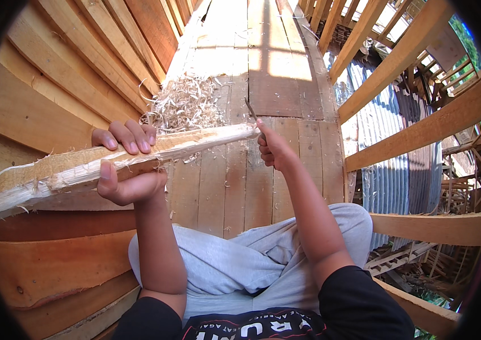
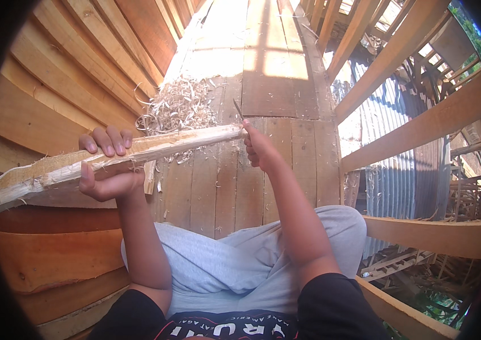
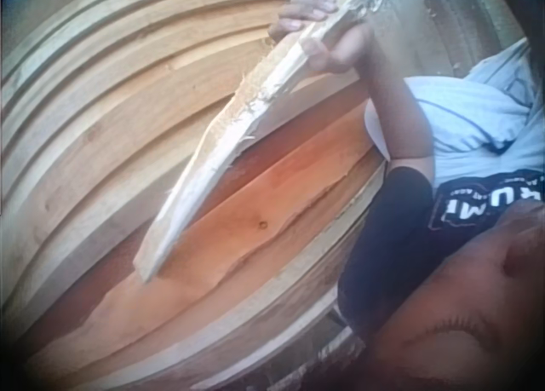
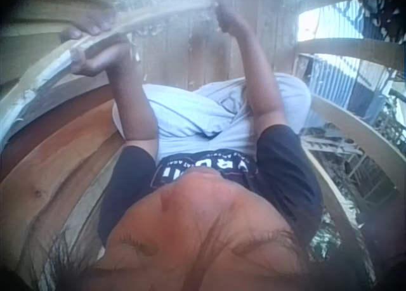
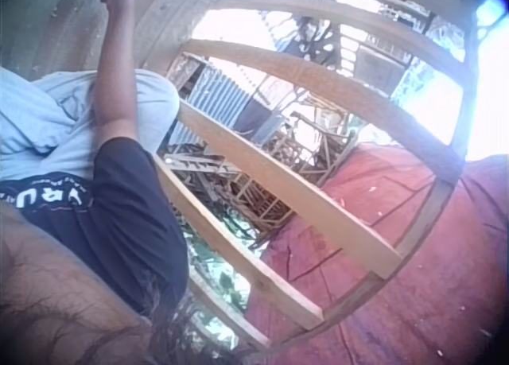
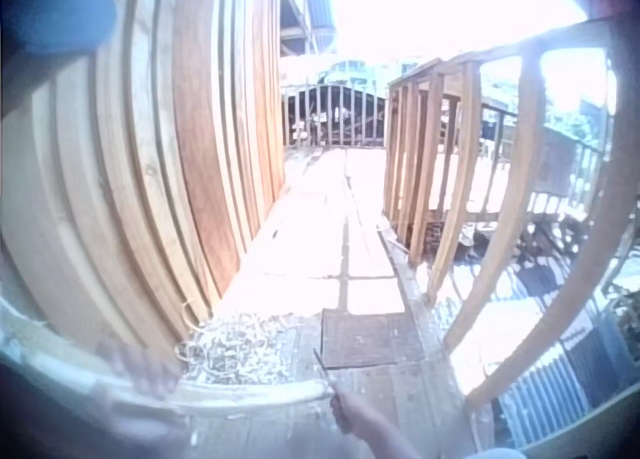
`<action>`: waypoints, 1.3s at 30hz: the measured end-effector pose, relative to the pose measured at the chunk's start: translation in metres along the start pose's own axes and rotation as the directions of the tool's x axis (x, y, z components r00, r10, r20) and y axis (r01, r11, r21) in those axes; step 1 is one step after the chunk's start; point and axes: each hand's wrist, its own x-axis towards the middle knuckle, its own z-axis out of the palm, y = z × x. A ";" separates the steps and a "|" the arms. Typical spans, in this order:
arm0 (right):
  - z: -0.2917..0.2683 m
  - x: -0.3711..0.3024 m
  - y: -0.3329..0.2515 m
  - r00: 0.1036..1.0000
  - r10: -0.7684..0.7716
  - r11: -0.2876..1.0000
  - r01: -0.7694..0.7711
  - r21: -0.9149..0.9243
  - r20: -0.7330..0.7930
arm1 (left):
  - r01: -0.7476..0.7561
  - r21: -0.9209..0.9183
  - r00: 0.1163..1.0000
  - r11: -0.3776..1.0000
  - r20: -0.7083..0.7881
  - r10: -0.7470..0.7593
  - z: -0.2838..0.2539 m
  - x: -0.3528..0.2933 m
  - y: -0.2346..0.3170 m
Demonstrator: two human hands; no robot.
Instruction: The person sits cross-legged on a wooden floor and uses a small knife to carve a long piece of wood. They hold the wood with their left hand and repeatedly shave off thin strips with the knife in their right hand, creating a pile of wood shavings.
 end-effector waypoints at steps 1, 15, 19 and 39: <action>0.001 0.000 0.000 1.000 0.002 1.000 -0.002 0.011 -0.005 | -0.003 0.005 1.000 1.000 -0.001 0.003 0.000 0.000 0.000; 0.000 0.002 0.001 0.974 -0.038 0.998 0.049 0.042 -0.222 | -0.001 -0.012 1.000 1.000 0.005 0.001 0.008 -0.004 -0.006; 0.001 0.000 0.000 0.948 -0.072 0.997 0.077 0.006 -0.310 | -0.011 -0.016 1.000 1.000 -0.011 0.011 0.011 -0.009 -0.010; -0.009 0.011 -0.005 0.746 -0.467 0.841 0.208 -0.499 -0.475 | 0.046 0.002 0.999 0.999 -0.012 -0.046 0.010 0.002 0.021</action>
